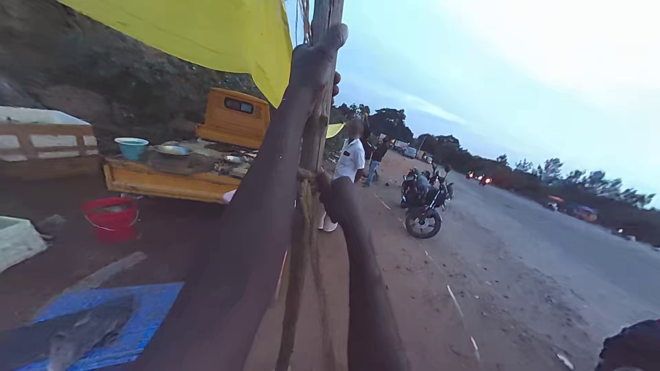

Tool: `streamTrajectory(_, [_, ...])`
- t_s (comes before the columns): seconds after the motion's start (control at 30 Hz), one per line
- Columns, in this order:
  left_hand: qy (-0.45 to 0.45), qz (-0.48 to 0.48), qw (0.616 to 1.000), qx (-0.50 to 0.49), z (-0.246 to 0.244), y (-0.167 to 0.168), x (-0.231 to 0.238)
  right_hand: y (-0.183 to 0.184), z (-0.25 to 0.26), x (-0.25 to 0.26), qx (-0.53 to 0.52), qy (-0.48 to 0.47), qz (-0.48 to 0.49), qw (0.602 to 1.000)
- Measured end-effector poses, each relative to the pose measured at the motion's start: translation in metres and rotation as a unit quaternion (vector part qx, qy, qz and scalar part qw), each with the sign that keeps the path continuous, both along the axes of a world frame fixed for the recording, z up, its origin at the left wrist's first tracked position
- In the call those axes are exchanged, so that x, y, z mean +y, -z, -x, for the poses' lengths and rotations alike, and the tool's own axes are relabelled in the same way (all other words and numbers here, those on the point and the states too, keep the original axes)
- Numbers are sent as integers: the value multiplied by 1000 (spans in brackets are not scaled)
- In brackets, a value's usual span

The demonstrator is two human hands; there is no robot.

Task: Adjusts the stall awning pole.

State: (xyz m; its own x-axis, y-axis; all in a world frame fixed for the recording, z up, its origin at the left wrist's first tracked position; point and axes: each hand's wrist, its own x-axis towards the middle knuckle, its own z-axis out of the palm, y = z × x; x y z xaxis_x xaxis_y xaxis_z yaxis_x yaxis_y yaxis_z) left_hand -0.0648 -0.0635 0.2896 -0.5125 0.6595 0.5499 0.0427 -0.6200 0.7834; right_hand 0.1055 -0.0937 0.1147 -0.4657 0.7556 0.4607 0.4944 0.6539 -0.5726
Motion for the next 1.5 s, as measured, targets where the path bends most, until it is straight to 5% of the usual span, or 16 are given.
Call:
streamTrajectory(0.13, [-18, 27, 999, 24, -21, -1, -1, -21, 0, 6, -78, 66, 49, 994])
streamTrajectory(0.27, [-10, 15, 1000, 25, -25, -3, 10, -9, 8, 38, 72, 10, 168, 983])
streamTrajectory(0.43, [35, -33, 999, 7, -19, -1, 41, 6, 15, 29, 244, -2, 167, 955])
streamTrajectory(0.57, [16, 1, 1000, 25, -29, 1, 19, 22, 26, 24, 382, -37, 172, 907])
streamTrajectory(0.73, [20, 4, 999, 29, -18, 2, 41, 23, 13, 56, 207, -39, 28, 977])
streamTrajectory(0.9, [47, -30, 998, 10, -25, 1, 115, -2, -18, 62, -24, 94, 48, 994])
streamTrajectory(1.1, [19, -16, 999, 25, -29, 0, 126, -1, -24, 65, 82, 89, 8, 993])
streamTrajectory(1.37, [-7, 35, 998, 43, -40, 1, 72, -2, -11, 77, -2, 83, 69, 994])
streamTrajectory(1.5, [-15, 19, 998, 55, -22, -3, 95, 17, -4, 81, 120, 35, 25, 992])
